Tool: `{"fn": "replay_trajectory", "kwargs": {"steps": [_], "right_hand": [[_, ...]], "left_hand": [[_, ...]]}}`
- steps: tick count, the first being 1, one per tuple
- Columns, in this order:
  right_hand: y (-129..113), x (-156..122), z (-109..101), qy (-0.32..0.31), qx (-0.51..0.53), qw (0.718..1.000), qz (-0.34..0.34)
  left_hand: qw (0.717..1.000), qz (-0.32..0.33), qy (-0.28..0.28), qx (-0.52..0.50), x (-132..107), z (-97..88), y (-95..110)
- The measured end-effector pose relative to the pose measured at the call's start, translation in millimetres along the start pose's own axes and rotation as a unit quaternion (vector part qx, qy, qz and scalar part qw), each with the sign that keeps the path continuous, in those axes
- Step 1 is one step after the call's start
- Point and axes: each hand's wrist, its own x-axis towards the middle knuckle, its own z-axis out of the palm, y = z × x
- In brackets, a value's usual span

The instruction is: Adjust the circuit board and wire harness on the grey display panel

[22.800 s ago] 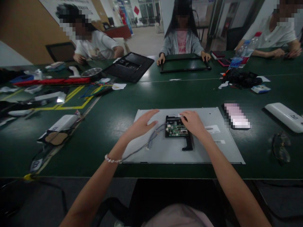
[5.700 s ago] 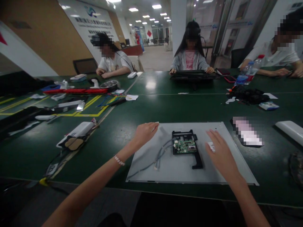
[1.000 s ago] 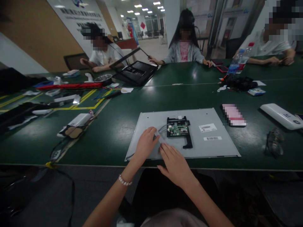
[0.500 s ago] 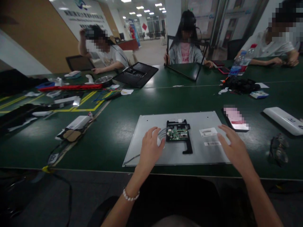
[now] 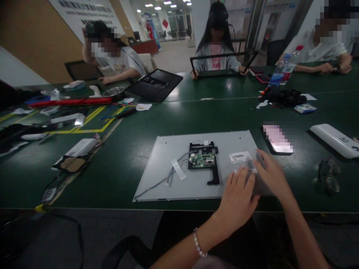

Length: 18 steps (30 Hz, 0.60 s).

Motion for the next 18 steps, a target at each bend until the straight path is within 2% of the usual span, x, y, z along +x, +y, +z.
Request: {"fn": "replay_trajectory", "kwargs": {"steps": [3, 7, 11, 18], "right_hand": [[-15.9, -6.3, 6.6, -0.010, -0.016, 1.000, -0.016], [-41.0, -13.0, 16.6, -0.027, 0.029, 0.998, -0.039], [-58.9, -13.7, 29.4, -0.058, 0.062, 0.994, -0.072], [-86.0, -14.3, 49.6, -0.093, 0.009, 0.982, -0.166]], "left_hand": [[1.000, -0.009, 0.000, 0.017, 5.5, 10.5, 0.3], [0.998, -0.043, 0.001, 0.042, 3.0, 15.0, -7.2], [0.994, -0.083, 0.004, 0.072, -5.6, 6.9, -17.1], [0.986, -0.134, -0.007, 0.099, -25.1, -14.6, -33.4]]}}
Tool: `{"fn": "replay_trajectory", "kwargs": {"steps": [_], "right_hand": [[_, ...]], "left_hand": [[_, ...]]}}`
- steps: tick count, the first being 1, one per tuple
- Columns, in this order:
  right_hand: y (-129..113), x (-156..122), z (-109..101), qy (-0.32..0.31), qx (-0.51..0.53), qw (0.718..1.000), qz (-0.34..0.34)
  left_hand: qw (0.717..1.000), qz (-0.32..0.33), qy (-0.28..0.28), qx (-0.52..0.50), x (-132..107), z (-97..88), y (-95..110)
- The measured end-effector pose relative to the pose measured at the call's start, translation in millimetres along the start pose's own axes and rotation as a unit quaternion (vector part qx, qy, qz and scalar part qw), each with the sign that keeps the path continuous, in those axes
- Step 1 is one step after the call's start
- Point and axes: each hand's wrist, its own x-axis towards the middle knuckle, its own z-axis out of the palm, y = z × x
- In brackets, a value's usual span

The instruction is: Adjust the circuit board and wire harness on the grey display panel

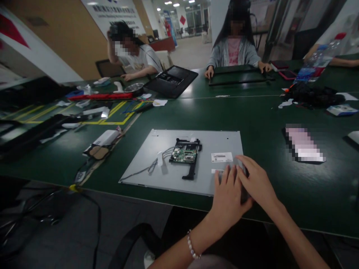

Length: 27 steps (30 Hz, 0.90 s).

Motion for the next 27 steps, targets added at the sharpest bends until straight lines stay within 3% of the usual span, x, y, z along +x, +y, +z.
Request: {"fn": "replay_trajectory", "kwargs": {"steps": [14, 27], "right_hand": [[-3.4, 39.2, 38.6, -0.110, -0.117, 0.969, -0.186], [-15.9, 42.7, 63.4, -0.076, -0.146, 0.972, -0.165]], "left_hand": [[0.999, -0.027, -0.026, 0.036, -11.3, -24.5, -37.9], [0.999, -0.032, 0.016, 0.005, -17.9, -21.8, -52.8]]}}
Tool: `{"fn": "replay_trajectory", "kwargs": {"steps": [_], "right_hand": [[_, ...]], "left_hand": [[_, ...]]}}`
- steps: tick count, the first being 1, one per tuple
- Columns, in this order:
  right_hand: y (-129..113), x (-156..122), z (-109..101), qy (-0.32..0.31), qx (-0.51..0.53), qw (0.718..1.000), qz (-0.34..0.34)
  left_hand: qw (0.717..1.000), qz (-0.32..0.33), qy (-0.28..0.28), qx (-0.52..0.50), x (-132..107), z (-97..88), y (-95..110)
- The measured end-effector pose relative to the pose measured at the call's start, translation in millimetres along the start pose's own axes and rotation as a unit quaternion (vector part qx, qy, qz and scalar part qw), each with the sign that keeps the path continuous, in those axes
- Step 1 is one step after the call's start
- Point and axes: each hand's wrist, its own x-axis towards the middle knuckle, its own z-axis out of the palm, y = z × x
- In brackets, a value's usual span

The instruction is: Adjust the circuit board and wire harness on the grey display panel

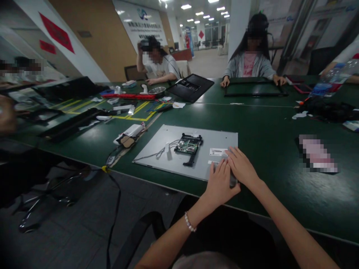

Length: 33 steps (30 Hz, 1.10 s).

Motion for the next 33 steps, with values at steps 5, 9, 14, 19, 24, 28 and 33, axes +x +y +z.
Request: {"fn": "replay_trajectory", "kwargs": {"steps": [5, 9, 14, 19, 24, 28, 33], "right_hand": [[-9.7, 12.1, 3.9, -0.013, -0.018, 1.000, -0.013], [-23.3, 20.3, 12.0, -0.016, -0.042, 0.999, -0.019], [-43.6, 25.5, 15.8, -0.020, -0.073, 0.997, 0.028], [-52.6, 28.6, 11.9, -0.031, -0.079, 0.995, 0.053], [-50.6, 29.2, 12.6, -0.033, -0.067, 0.996, 0.053], [-49.3, 29.2, 14.4, -0.033, -0.054, 0.997, 0.048], [-48.5, 30.6, 15.4, -0.029, -0.035, 0.998, 0.050]], "left_hand": [[1.000, -0.013, 0.005, 0.008, 1.1, -2.4, -10.2], [0.999, -0.032, 0.006, 0.030, -5.0, -16.5, -21.7], [0.994, -0.056, 0.040, 0.078, -6.5, -55.4, -60.4], [0.972, -0.152, 0.083, 0.161, 9.7, -74.0, -122.2], [0.963, -0.168, 0.059, 0.203, 19.9, -65.5, -161.6], [0.962, -0.162, 0.058, 0.211, 24.7, -65.9, -171.3], [0.964, -0.165, 0.054, 0.199, 28.5, -69.8, -176.0]]}}
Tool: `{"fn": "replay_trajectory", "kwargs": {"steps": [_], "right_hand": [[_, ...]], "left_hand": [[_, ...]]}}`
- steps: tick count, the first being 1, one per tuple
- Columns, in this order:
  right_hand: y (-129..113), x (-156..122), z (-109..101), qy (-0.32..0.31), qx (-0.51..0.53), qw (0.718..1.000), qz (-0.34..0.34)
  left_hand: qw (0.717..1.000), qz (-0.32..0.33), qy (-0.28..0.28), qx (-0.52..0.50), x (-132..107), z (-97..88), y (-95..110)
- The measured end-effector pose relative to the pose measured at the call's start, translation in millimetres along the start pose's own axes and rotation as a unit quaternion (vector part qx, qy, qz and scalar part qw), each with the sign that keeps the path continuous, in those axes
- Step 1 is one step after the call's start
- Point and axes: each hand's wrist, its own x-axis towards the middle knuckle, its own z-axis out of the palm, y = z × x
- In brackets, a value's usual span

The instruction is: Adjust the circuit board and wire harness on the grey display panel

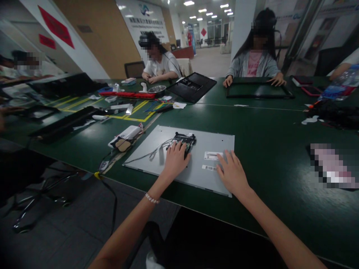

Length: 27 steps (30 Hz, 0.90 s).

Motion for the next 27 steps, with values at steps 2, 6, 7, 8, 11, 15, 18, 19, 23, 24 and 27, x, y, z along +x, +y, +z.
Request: {"fn": "replay_trajectory", "kwargs": {"steps": [2, 6, 7, 8, 11, 15, 18, 19, 23, 24, 27], "right_hand": [[-0.4, 1.1, -0.3, 0.002, 0.002, 1.000, -0.002], [-3.5, 3.6, -3.5, -0.002, -0.009, 1.000, 0.000], [-4.5, 4.1, -4.6, -0.004, -0.011, 1.000, 0.002], [-5.5, 4.5, -5.8, -0.007, -0.013, 1.000, 0.003], [-7.4, 5.0, -8.2, -0.010, -0.015, 1.000, 0.005], [-7.7, 5.3, -8.5, -0.007, -0.007, 1.000, 0.010], [-7.2, 5.9, -7.9, -0.012, 0.002, 1.000, 0.011], [-7.0, 6.1, -7.6, -0.015, 0.004, 1.000, 0.012], [-6.5, 7.2, -7.0, -0.020, 0.008, 1.000, 0.022], [-6.6, 7.6, -6.9, -0.020, 0.009, 0.999, 0.024], [-8.2, 8.9, -7.3, -0.021, 0.012, 0.999, 0.025]], "left_hand": [[1.000, -0.004, -0.010, -0.007, 2.1, -2.2, -1.5], [1.000, 0.006, -0.016, -0.025, 19.5, -11.0, -6.1], [0.999, 0.018, -0.017, -0.031, 27.8, -12.8, -7.5], [0.998, 0.035, -0.022, -0.037, 37.3, -13.8, -9.1], [0.993, 0.080, -0.074, -0.037, 67.3, -10.8, -14.3], [0.985, 0.094, -0.140, -0.020, 94.0, 2.6, -23.3], [0.985, 0.096, -0.145, -0.021, 105.8, 11.9, -29.9], [0.984, 0.095, -0.147, -0.022, 110.0, 14.4, -31.4], [0.984, 0.083, -0.155, -0.027, 130.2, 21.7, -32.7], [0.984, 0.079, -0.156, -0.028, 135.4, 23.1, -32.1], [0.984, 0.072, -0.162, -0.027, 147.9, 26.6, -30.2]]}}
